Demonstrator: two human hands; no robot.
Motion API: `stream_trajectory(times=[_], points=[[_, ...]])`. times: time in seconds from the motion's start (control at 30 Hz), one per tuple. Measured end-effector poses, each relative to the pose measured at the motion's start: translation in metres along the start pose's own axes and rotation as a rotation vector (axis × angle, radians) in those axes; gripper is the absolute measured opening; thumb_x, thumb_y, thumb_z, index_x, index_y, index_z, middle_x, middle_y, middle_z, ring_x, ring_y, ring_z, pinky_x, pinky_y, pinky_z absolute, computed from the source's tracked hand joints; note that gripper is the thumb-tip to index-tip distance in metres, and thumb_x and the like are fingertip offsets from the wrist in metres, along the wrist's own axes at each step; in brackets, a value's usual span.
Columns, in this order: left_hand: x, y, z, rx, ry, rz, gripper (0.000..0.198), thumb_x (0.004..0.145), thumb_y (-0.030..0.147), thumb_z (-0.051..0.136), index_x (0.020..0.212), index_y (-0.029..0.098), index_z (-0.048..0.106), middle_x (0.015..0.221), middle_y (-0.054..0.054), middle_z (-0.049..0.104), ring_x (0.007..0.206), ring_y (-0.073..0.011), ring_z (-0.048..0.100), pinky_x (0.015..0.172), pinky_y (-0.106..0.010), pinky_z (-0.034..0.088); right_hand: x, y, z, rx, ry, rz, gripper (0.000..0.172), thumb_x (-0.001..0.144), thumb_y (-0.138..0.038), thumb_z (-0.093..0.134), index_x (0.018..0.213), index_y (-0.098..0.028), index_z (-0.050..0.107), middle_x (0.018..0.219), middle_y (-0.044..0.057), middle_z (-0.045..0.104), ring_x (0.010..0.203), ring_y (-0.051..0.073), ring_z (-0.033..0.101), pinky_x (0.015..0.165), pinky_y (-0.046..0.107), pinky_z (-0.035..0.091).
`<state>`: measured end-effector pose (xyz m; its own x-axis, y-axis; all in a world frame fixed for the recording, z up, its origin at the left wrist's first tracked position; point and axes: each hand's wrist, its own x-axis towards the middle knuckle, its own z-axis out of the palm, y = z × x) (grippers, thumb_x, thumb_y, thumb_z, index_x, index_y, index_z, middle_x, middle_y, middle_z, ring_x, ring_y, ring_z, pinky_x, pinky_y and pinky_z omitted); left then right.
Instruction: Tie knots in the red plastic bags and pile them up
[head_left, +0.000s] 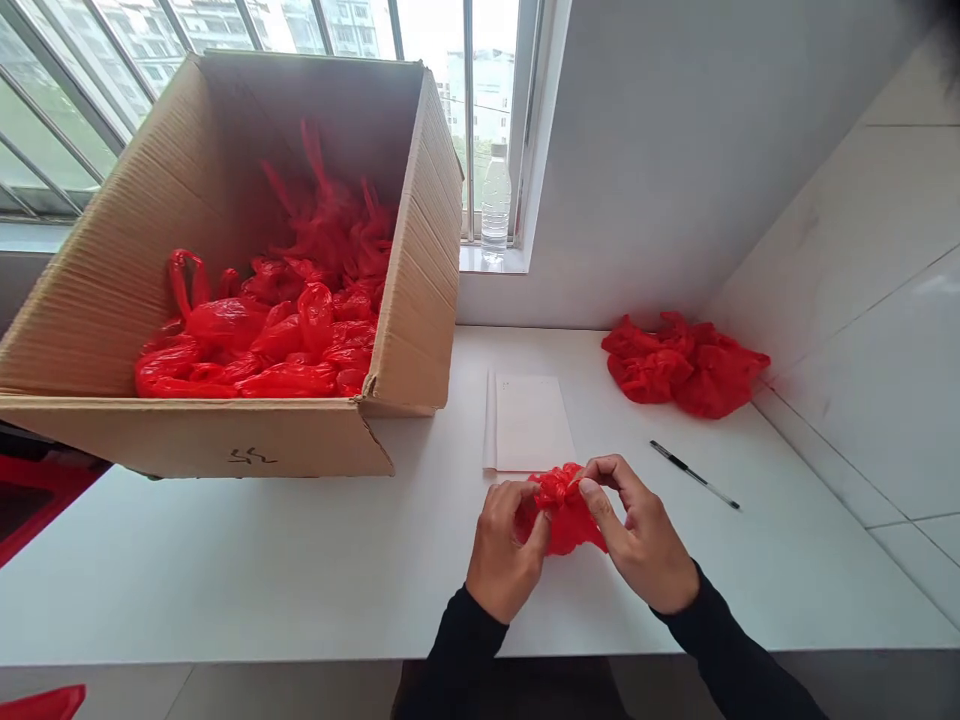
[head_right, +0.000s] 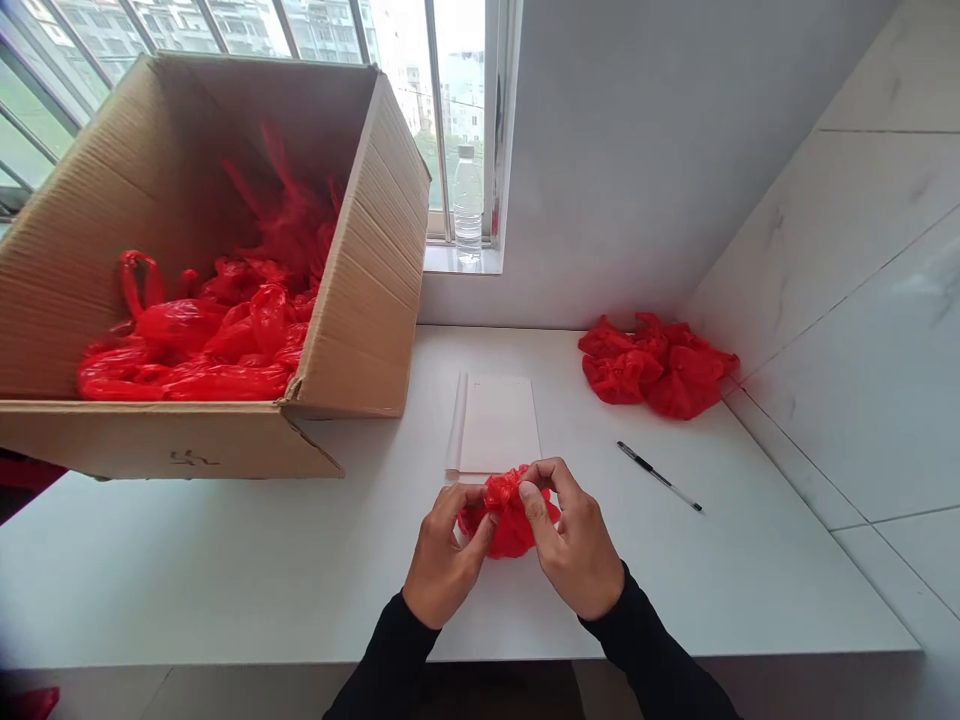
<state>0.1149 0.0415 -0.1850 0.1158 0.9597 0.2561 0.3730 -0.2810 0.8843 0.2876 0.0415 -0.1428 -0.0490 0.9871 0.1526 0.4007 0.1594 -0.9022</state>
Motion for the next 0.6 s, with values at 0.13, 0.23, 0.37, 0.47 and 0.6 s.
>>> stream_trajectory(times=[0.13,0.23,0.37,0.47,0.6], points=[[-0.003,-0.014,0.000,0.031,-0.004,-0.031,0.015,0.094,0.028,0.054,0.103,0.024,0.065,0.097,-0.006,0.069,0.090,-0.0234,0.063,0.085,-0.041,0.052,-0.001,0.003,-0.012,0.058,0.149,-0.016,0.020,0.099,-0.045,0.049,0.097,-0.025,0.054,0.091,0.004,0.062,0.086,0.020,0.060,0.071,0.031,0.051],[-0.004,-0.021,-0.003,0.033,0.014,-0.062,0.017,0.094,0.029,0.054,0.106,0.024,0.065,0.099,-0.006,0.068,0.092,-0.0230,0.063,0.083,-0.039,0.053,0.002,0.004,-0.023,0.189,0.242,-0.003,0.018,0.098,-0.043,0.055,0.099,-0.025,0.055,0.096,0.004,0.065,0.088,0.019,0.063,0.074,0.032,0.054],[-0.002,-0.021,-0.005,0.012,0.010,-0.075,0.019,0.095,0.031,0.054,0.109,0.025,0.066,0.101,-0.005,0.069,0.090,-0.0215,0.064,0.079,-0.035,0.054,0.009,0.012,-0.028,0.415,0.021,0.001,0.026,0.102,-0.043,0.046,0.120,-0.027,0.055,0.115,0.007,0.066,0.099,0.021,0.066,0.088,0.041,0.057],[0.000,-0.018,-0.004,-0.005,0.015,-0.072,0.018,0.096,0.031,0.053,0.105,0.024,0.067,0.097,-0.005,0.068,0.088,-0.0207,0.063,0.077,-0.034,0.054,0.013,0.025,-0.019,0.285,-0.068,-0.019,0.033,0.102,-0.038,0.043,0.135,-0.030,0.047,0.130,0.008,0.060,0.110,0.022,0.064,0.097,0.047,0.054],[0.001,-0.017,-0.008,-0.013,-0.004,-0.052,0.018,0.095,0.031,0.055,0.106,0.026,0.069,0.088,-0.003,0.066,0.083,-0.0195,0.061,0.077,-0.033,0.053,0.013,0.039,-0.003,-0.140,-0.193,-0.162,0.034,0.092,-0.028,0.056,0.126,-0.030,0.058,0.125,0.005,0.065,0.114,0.025,0.060,0.100,0.046,0.049]])
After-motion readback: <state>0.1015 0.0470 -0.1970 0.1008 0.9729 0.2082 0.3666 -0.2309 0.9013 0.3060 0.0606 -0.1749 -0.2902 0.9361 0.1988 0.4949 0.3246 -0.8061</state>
